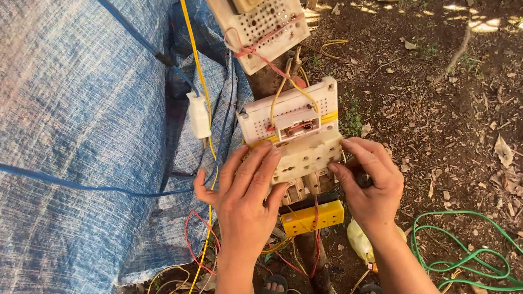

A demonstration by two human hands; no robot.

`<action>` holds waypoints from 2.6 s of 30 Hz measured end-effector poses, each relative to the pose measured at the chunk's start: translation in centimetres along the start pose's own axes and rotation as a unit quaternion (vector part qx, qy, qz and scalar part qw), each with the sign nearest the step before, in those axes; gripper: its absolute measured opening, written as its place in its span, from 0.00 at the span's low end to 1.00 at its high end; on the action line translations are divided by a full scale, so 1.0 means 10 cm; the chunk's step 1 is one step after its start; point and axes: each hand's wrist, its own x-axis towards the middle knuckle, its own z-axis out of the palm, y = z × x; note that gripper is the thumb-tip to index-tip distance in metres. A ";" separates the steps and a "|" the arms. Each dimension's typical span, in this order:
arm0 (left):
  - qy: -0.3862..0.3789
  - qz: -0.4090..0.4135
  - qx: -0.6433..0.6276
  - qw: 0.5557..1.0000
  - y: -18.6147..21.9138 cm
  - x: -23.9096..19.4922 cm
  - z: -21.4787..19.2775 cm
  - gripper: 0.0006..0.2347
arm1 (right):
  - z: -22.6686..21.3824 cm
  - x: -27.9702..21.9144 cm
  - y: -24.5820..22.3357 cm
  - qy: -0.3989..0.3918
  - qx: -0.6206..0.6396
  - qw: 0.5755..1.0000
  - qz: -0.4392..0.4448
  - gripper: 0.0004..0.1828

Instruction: The person uses a screwdriver to tighten screws on a white electrical box mounted to a wooden post. They then remove a yellow plastic cover, manipulate the internal wiring, and reattach the cover to the box.

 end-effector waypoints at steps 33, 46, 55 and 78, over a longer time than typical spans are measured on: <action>0.002 0.100 -0.038 0.994 0.11 0.02 -0.02 0.18 | -0.35 0.02 0.16 -0.098 0.198 0.955 0.196 0.24; -0.037 0.056 -0.253 0.965 0.19 -0.33 -0.34 0.10 | -1.30 -0.61 0.61 -0.063 0.126 0.918 0.372 0.23; -0.165 -0.071 -0.203 0.963 -0.06 -1.25 0.29 0.09 | -1.67 -2.77 2.65 0.035 0.027 0.702 0.711 0.19; -0.192 -0.368 -0.472 0.778 -0.10 -1.55 0.67 0.14 | -1.06 -1.90 1.29 -0.199 -0.092 0.863 0.455 0.17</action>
